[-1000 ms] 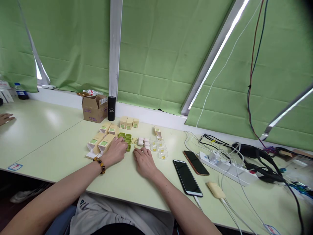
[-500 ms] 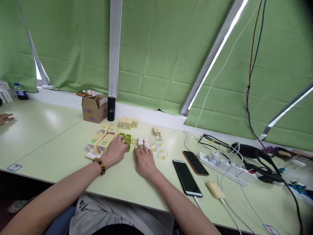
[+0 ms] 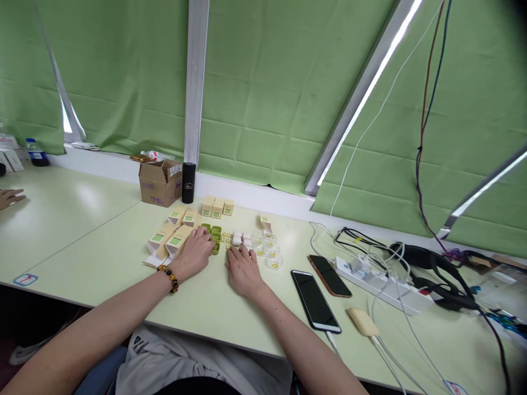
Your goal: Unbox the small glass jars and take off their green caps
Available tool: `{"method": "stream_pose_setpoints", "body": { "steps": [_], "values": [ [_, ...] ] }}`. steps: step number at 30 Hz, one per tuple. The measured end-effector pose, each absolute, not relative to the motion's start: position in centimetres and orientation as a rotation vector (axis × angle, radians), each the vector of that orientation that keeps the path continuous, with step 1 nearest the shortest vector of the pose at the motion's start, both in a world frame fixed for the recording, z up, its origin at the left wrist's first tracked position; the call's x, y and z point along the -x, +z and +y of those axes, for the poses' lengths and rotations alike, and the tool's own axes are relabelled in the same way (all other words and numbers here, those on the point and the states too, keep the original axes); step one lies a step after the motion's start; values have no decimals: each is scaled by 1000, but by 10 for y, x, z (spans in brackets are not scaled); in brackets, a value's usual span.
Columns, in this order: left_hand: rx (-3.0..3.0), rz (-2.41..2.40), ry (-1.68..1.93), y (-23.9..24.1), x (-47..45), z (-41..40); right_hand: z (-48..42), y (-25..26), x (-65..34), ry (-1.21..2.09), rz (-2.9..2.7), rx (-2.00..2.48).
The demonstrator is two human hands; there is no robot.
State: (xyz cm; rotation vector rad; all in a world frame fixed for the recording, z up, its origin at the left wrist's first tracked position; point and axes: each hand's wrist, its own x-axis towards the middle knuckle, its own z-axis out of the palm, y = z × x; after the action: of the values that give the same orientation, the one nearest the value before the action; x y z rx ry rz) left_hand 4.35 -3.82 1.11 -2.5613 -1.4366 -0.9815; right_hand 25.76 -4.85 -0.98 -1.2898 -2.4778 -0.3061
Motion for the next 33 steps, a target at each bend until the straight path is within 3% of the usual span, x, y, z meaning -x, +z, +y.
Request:
{"method": "stream_pose_setpoints", "body": {
  "steps": [18,28,33],
  "values": [
    [2472,-1468,-790,14,-45,-38,-53,-5,-258,-311,-2450,1251],
    [2447,-1382,-1018,25,-47,-48,-57,-3,-260,-283,-2455,1161],
    [2288,-1397,-1369,30,-38,-39,-50,2,-268,-224,-2348,1140]
  ]
}}
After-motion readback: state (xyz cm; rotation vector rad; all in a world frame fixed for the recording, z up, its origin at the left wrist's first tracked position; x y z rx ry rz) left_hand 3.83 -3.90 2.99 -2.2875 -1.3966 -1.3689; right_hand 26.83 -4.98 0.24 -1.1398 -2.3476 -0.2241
